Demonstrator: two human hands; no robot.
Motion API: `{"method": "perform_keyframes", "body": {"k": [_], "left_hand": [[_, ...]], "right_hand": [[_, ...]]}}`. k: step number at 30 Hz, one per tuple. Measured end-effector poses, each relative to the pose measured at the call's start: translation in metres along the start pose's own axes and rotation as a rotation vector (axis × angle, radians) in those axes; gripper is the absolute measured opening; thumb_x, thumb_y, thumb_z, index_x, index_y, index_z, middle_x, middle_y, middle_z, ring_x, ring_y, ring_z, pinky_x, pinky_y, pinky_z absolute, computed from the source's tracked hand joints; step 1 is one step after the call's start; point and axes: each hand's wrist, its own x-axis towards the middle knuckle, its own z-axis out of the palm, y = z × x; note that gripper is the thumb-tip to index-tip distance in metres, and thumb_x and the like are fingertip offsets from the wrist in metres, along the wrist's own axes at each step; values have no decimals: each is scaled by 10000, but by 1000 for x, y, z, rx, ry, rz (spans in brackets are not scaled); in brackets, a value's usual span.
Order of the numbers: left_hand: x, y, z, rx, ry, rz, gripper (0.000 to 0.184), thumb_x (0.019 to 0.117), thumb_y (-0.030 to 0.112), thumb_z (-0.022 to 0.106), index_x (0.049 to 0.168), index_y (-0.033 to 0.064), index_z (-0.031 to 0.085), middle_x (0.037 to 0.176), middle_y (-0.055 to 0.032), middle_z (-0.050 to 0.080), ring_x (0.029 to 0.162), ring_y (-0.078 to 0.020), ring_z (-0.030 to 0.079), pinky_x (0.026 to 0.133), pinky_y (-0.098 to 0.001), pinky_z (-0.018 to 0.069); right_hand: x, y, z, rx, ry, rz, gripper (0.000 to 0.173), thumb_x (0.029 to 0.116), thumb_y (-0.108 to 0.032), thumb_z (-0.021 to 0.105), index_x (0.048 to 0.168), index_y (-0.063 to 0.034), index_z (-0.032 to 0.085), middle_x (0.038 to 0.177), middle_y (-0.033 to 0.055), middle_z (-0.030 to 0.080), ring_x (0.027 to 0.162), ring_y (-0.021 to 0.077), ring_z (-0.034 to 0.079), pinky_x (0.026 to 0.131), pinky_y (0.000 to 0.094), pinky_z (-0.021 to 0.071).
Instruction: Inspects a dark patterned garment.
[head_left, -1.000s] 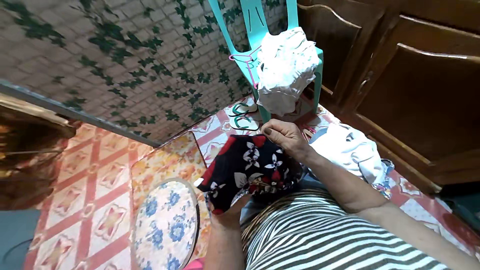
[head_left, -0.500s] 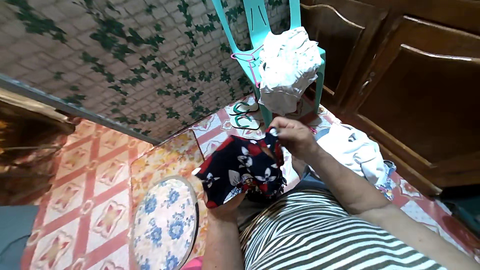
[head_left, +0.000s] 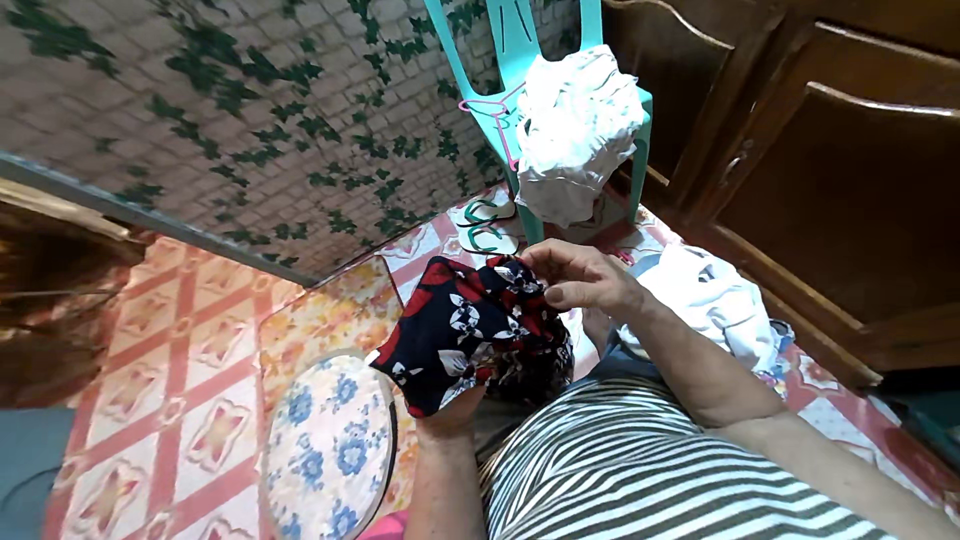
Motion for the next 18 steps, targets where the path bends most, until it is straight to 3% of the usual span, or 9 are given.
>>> {"method": "perform_keyframes", "body": {"k": [3, 5, 7, 11, 13, 16, 18], "left_hand": [[3, -1, 2, 1, -25, 6, 206, 880, 397, 716, 983, 235, 793, 952, 37, 775, 937, -51, 720, 847, -251, 594], [5, 0, 3, 24, -28, -7, 229, 861, 423, 731, 991, 243, 791, 958, 40, 774, 941, -49, 718, 848, -259, 596], [6, 0, 0, 24, -20, -22, 232, 858, 409, 741, 1002, 234, 788, 967, 33, 773, 946, -59, 720, 847, -270, 600], [6, -1, -5, 83, -6, 14, 186, 872, 369, 742, 1003, 245, 786, 974, 43, 772, 953, -47, 716, 855, -258, 596], [6, -1, -5, 114, -11, 37, 193, 859, 375, 756, 1004, 251, 785, 973, 44, 773, 953, -43, 715, 851, -255, 596], [5, 0, -8, 109, -27, 12, 245, 838, 433, 765, 1010, 261, 784, 976, 53, 770, 955, -42, 713, 848, -257, 595], [5, 2, -8, 121, -33, 7, 258, 837, 460, 758, 1002, 263, 782, 966, 56, 769, 939, -38, 713, 829, -253, 598]], "right_hand": [[0, -3, 1, 6, -17, 41, 287, 888, -54, 619, 1141, 79, 604, 888, -9, 643, 788, -27, 594, 760, 170, 523], [-1, -5, 3, -8, 40, 75, 74, 899, 5, 591, 958, 24, 631, 821, -50, 633, 756, -49, 586, 731, 147, 510], [-2, -5, 1, 6, 81, 64, 75, 907, -2, 567, 899, -37, 633, 784, -84, 619, 724, -60, 567, 692, 133, 488], [-3, 2, -7, 204, 90, -53, 99, 927, -118, 573, 905, -156, 662, 814, -98, 639, 703, -49, 569, 625, 138, 475], [-3, 5, -6, 259, 62, -43, 94, 935, -151, 572, 920, -186, 658, 827, -104, 643, 726, -42, 580, 647, 151, 488], [-1, 11, 1, 269, 32, 28, 119, 941, -116, 537, 918, -188, 630, 800, -134, 624, 745, -50, 587, 714, 162, 515], [1, 16, 5, 249, 15, 55, 91, 956, -120, 530, 931, -172, 600, 797, -132, 598, 748, -52, 562, 713, 156, 483]]}}
